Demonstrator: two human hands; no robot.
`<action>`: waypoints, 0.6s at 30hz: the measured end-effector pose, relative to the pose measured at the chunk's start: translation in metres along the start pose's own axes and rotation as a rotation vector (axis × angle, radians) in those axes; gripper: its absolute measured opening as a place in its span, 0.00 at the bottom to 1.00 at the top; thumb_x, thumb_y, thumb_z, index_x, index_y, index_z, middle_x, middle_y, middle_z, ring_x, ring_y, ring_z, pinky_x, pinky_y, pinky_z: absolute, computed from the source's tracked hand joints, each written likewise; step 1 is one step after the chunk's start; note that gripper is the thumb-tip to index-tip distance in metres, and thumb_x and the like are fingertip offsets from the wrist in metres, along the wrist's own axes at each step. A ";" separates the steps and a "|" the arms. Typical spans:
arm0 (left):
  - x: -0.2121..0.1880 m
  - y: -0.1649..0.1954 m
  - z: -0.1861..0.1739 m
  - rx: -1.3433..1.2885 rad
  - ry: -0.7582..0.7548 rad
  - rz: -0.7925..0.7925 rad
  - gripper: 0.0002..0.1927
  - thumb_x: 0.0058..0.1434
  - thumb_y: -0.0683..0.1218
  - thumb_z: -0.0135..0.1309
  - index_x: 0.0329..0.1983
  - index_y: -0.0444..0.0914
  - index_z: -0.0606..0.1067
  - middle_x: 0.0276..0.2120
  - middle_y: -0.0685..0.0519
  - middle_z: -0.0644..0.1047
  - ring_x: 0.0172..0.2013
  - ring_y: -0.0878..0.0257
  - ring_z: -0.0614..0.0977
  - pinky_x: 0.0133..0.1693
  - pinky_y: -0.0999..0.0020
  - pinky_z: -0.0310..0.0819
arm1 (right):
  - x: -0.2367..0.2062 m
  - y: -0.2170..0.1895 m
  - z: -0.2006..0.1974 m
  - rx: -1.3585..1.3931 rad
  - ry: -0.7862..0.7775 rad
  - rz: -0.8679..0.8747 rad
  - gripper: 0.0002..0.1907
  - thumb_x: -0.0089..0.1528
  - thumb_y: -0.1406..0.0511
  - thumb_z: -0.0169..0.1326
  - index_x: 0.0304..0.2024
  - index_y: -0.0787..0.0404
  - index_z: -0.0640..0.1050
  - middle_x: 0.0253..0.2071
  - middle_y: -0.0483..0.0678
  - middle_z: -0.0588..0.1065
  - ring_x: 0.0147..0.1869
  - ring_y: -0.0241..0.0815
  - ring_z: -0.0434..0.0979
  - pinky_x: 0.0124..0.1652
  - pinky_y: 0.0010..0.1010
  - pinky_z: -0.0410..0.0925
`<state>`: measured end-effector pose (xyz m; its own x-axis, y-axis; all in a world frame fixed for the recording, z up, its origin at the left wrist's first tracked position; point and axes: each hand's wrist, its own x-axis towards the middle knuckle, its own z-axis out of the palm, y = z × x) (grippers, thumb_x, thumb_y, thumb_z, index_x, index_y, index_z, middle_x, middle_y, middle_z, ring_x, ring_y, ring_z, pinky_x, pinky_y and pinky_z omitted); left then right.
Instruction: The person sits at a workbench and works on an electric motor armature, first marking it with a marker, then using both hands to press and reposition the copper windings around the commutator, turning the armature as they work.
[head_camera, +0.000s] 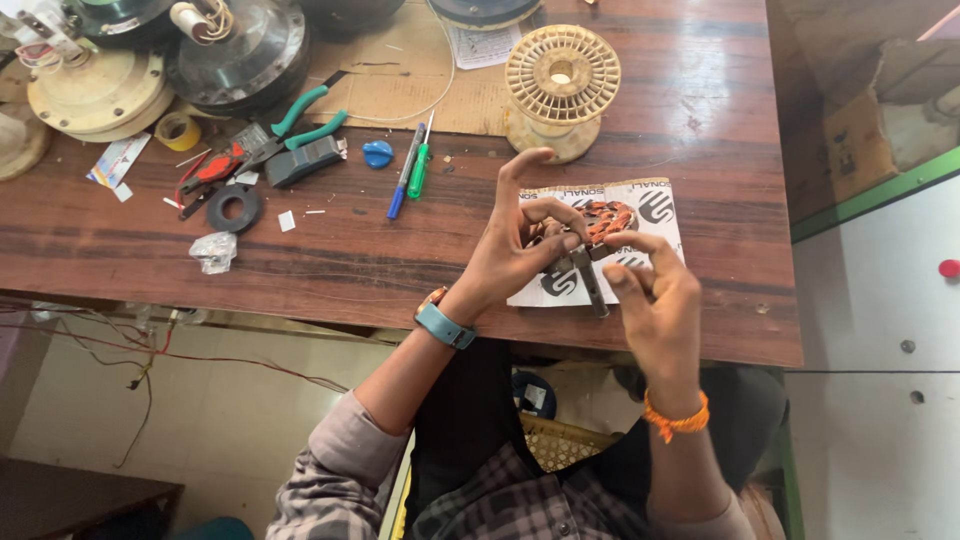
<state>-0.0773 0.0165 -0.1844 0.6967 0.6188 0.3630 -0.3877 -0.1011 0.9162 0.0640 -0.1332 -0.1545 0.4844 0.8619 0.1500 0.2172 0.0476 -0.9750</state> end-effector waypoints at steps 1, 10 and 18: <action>-0.002 -0.001 -0.001 0.017 -0.008 0.020 0.42 0.67 0.37 0.58 0.76 0.41 0.45 0.41 0.52 0.81 0.40 0.73 0.79 0.37 0.79 0.66 | -0.007 0.004 0.004 0.031 0.013 -0.020 0.22 0.63 0.54 0.59 0.53 0.61 0.77 0.25 0.36 0.73 0.25 0.21 0.59 0.25 0.17 0.52; -0.006 0.014 0.003 0.147 -0.035 -0.020 0.27 0.70 0.42 0.59 0.69 0.37 0.62 0.42 0.54 0.82 0.41 0.71 0.78 0.45 0.74 0.72 | -0.020 0.035 0.028 0.073 0.153 0.002 0.12 0.69 0.62 0.55 0.42 0.66 0.76 0.29 0.39 0.75 0.30 0.22 0.65 0.28 0.17 0.57; -0.014 0.024 0.048 0.978 0.189 0.307 0.28 0.56 0.45 0.67 0.60 0.43 0.74 0.51 0.57 0.80 0.48 0.60 0.78 0.51 0.65 0.76 | -0.027 0.056 0.003 0.057 0.074 -0.090 0.12 0.69 0.62 0.56 0.46 0.68 0.79 0.33 0.38 0.75 0.35 0.23 0.68 0.33 0.18 0.61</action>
<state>-0.0670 -0.0322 -0.1592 0.5120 0.5634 0.6484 0.1850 -0.8095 0.5573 0.0603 -0.1525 -0.2142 0.5270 0.8133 0.2466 0.2146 0.1533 -0.9646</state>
